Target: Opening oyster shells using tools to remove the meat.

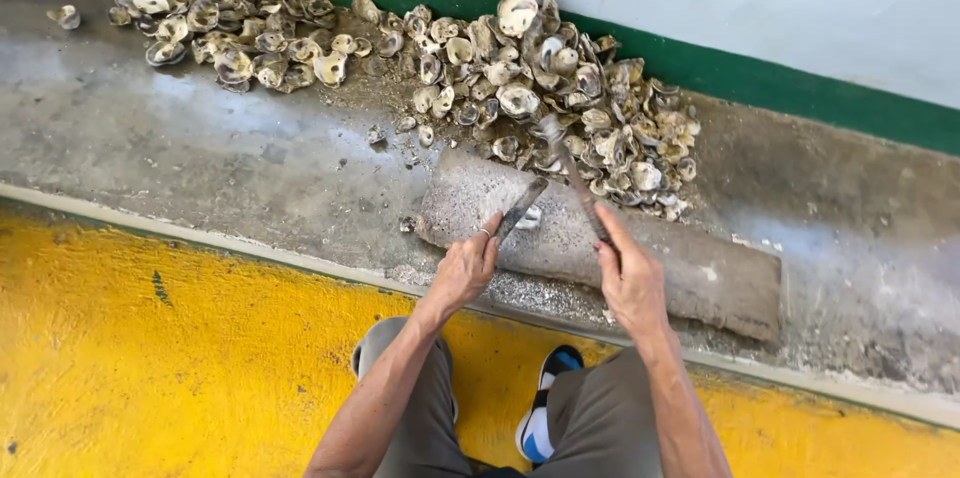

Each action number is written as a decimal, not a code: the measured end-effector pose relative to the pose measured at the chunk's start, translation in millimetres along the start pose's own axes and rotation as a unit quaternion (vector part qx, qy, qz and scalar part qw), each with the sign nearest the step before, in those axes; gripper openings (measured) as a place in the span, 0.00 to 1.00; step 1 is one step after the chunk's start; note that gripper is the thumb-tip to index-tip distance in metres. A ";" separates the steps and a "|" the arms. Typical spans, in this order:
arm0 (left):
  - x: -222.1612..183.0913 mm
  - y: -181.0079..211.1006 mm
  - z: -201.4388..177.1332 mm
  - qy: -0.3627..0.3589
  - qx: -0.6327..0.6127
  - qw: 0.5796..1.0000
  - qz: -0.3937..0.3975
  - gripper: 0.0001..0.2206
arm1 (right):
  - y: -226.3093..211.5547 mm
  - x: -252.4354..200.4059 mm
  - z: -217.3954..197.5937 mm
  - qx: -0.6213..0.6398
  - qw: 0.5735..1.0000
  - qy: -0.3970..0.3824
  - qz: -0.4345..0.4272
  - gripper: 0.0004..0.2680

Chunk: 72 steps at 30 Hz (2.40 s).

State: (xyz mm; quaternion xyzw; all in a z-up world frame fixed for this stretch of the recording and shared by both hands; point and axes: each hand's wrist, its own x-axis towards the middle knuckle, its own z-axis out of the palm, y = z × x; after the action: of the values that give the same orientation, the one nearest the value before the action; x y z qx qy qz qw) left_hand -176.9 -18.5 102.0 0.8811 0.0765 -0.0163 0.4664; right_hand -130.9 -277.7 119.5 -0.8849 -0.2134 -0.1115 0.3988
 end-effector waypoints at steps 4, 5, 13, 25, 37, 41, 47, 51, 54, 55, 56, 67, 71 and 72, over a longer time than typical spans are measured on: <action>-0.2 -9.2 6.9 0.018 -0.007 0.999 0.028 0.22 | -12.6 8.0 9.1 0.031 0.989 0.088 -0.114 0.19; 0.5 -11.2 7.7 0.029 -0.007 0.999 0.039 0.22 | 6.3 6.6 21.5 -0.028 0.999 0.015 -0.039 0.19; 1.4 -7.8 5.4 0.033 -0.004 0.998 0.046 0.21 | 10.5 14.8 0.3 -0.045 0.995 -0.064 0.064 0.19; 0.9 -12.8 20.7 0.043 0.022 0.998 0.046 0.22 | 17.9 0.2 34.0 -0.007 0.993 -0.072 0.096 0.20; -6.4 -9.2 106.7 -0.018 -0.087 0.990 0.107 0.33 | 18.4 10.8 79.1 0.294 0.938 -0.013 0.185 0.26; 22.4 -25.6 94.9 0.015 -0.077 0.993 0.089 0.17 | 35.0 7.9 80.5 0.338 0.915 -0.027 0.218 0.26; 69.9 -29.1 77.6 0.183 -0.038 0.975 0.118 0.08 | 34.1 2.3 88.7 0.347 0.915 -0.026 0.204 0.26; 73.8 -23.4 74.3 0.127 -0.054 0.990 0.031 0.15 | 36.2 -2.0 97.6 0.359 0.918 -0.028 0.164 0.25; 75.8 -33.1 84.1 0.175 -0.013 0.982 0.076 0.18 | 37.2 -3.6 100.4 0.371 0.913 -0.027 0.167 0.25; 76.8 -32.1 84.3 0.176 -0.013 0.981 0.075 0.18 | 31.4 -0.2 96.4 0.371 0.913 -0.028 0.167 0.25; 77.4 -31.3 84.2 0.158 -0.016 0.985 0.067 0.19 | 25.2 2.9 92.5 0.369 0.907 -0.034 0.201 0.25; 92.3 -27.3 89.3 0.113 0.020 0.993 -0.006 0.16 | 11.8 -0.2 83.6 0.400 0.895 -0.048 0.191 0.25; 106.2 -46.3 100.9 0.069 -0.170 0.981 -0.064 0.10 | 7.2 -0.6 75.9 0.410 0.892 -0.042 0.184 0.26; 110.5 -52.7 104.6 0.045 -0.276 0.954 -0.108 0.09 | 4.6 -0.6 73.5 0.399 0.900 -0.042 0.173 0.26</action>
State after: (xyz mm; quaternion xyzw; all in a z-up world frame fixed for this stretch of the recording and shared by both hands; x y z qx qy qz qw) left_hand -71.2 -62.4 -11.3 0.7047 0.1937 -0.0054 0.6825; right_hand -127.3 -225.2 67.9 -0.6785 -0.1006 0.0912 0.7220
